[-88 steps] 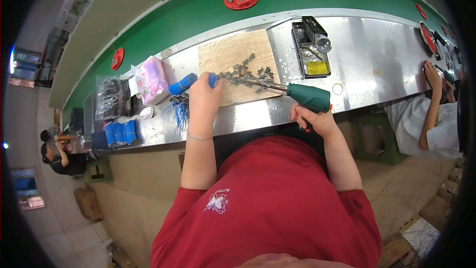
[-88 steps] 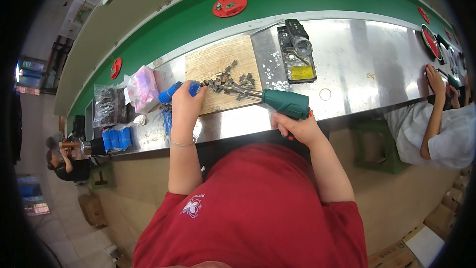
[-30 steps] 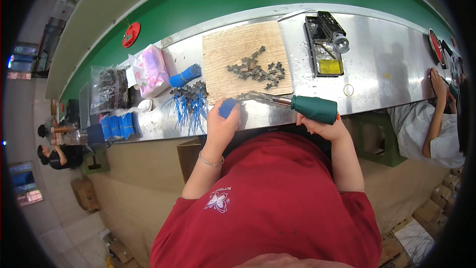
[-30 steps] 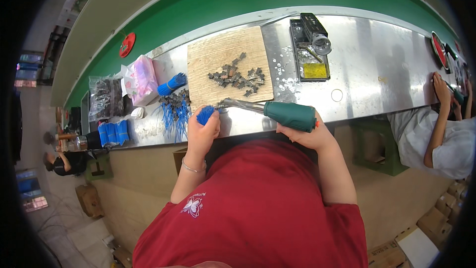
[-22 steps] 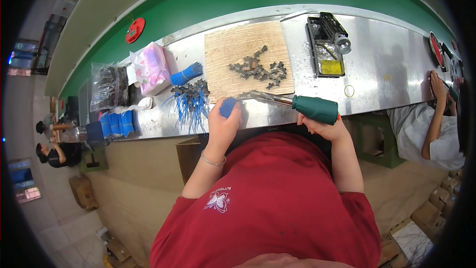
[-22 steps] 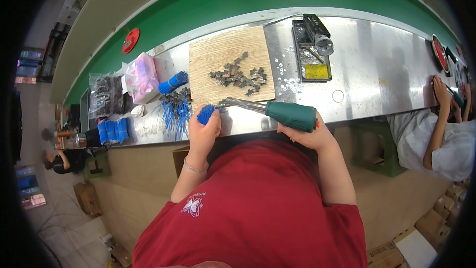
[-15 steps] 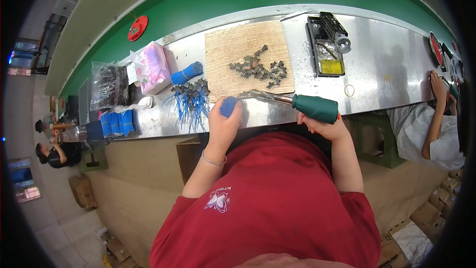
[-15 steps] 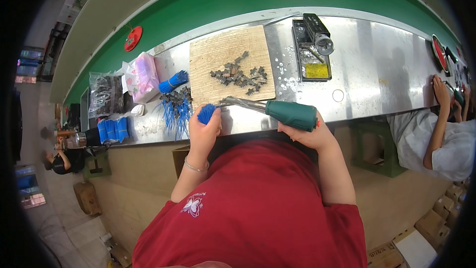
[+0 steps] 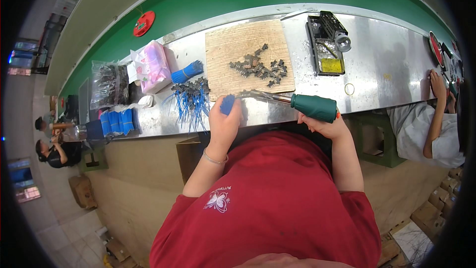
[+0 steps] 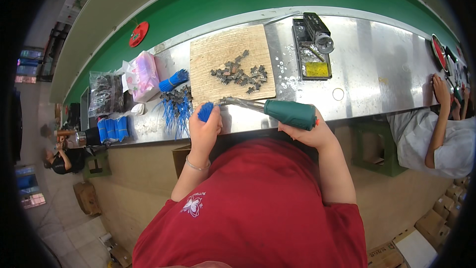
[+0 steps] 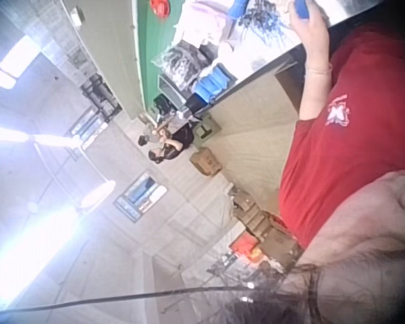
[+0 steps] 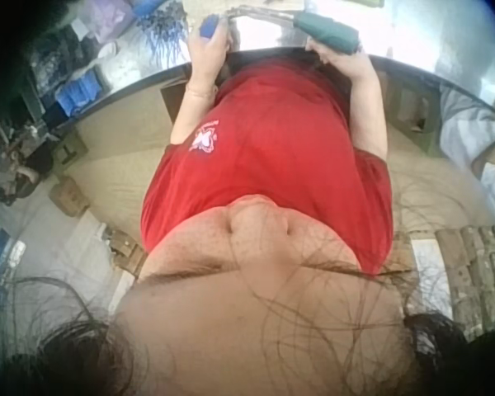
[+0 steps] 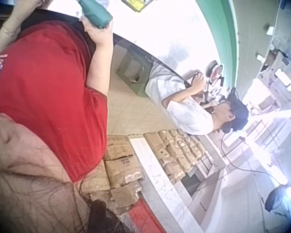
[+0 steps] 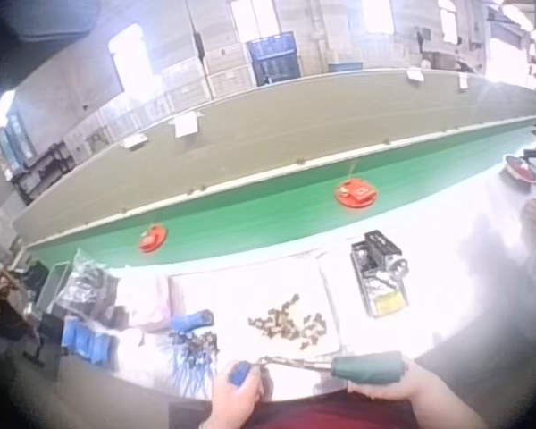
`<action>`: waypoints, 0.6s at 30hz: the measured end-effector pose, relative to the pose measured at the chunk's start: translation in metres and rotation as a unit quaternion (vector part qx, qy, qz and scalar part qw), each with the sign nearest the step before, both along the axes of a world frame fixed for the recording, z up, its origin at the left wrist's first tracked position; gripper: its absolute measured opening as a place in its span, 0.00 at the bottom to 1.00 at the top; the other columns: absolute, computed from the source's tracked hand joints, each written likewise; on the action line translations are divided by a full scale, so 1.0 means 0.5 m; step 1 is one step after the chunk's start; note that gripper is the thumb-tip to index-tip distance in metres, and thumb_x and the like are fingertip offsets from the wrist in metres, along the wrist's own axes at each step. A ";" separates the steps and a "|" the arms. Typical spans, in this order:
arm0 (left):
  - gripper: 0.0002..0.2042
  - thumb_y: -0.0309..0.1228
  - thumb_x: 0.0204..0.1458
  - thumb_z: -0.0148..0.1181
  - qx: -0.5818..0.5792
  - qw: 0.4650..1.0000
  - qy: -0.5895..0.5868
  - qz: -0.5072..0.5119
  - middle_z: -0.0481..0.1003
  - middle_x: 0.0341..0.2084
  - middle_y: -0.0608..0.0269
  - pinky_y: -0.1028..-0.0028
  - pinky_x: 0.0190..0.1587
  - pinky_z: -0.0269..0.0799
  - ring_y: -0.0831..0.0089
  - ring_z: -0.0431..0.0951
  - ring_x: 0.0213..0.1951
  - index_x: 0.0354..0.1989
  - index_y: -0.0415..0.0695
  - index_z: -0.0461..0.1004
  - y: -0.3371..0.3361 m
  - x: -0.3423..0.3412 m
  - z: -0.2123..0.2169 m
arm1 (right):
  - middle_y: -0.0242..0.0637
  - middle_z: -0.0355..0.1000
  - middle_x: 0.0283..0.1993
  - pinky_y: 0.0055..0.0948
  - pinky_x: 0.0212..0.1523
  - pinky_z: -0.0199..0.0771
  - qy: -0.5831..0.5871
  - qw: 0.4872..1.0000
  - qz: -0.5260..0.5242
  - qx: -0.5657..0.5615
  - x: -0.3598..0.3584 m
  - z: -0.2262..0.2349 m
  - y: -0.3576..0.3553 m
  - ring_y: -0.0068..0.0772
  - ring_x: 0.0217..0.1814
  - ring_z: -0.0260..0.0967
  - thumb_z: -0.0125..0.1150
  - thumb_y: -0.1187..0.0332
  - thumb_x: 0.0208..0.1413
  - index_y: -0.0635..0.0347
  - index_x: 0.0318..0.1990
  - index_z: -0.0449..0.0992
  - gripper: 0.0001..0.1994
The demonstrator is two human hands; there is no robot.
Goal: The person solders wires to electronic components on a wooden block using a soldering iron, then gathers the completed components and places them into a cardboard box.
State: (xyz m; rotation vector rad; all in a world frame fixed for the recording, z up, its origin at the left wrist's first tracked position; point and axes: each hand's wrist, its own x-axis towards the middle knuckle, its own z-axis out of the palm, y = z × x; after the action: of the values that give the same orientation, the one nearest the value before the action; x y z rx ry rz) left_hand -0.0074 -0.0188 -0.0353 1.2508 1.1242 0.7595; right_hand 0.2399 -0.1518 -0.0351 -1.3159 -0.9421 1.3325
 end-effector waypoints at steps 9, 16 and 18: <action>0.06 0.27 0.56 0.58 0.025 0.999 0.026 0.011 0.71 0.16 0.70 0.80 0.20 0.61 0.85 0.67 0.18 0.31 0.38 0.71 -0.001 0.008 -0.001 | 0.34 0.78 0.31 0.24 0.38 0.74 -0.039 0.999 -0.013 0.010 -0.006 0.005 0.004 0.22 0.33 0.74 0.70 0.75 0.45 0.63 0.35 0.79 0.09; 0.06 0.27 0.56 0.58 0.027 0.998 0.058 0.009 0.72 0.17 0.68 0.79 0.22 0.63 0.83 0.68 0.19 0.32 0.36 0.72 0.000 0.009 -0.002 | 0.35 0.78 0.31 0.24 0.37 0.74 -0.060 0.998 -0.010 0.008 -0.005 0.006 0.006 0.22 0.33 0.74 0.70 0.74 0.45 0.63 0.36 0.79 0.10; 0.06 0.27 0.56 0.58 0.039 0.998 0.049 0.008 0.72 0.17 0.68 0.79 0.22 0.63 0.83 0.68 0.19 0.32 0.36 0.72 0.000 0.010 -0.002 | 0.35 0.78 0.31 0.24 0.36 0.74 -0.057 0.998 -0.012 0.012 -0.006 0.006 0.007 0.22 0.33 0.73 0.70 0.74 0.45 0.63 0.36 0.79 0.10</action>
State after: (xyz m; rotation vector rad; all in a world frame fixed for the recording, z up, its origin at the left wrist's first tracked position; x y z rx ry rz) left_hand -0.0026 -0.0188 -0.0362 1.3570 1.1956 0.7671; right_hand 0.2368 -0.1485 -0.0321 -1.3923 -1.0140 1.2362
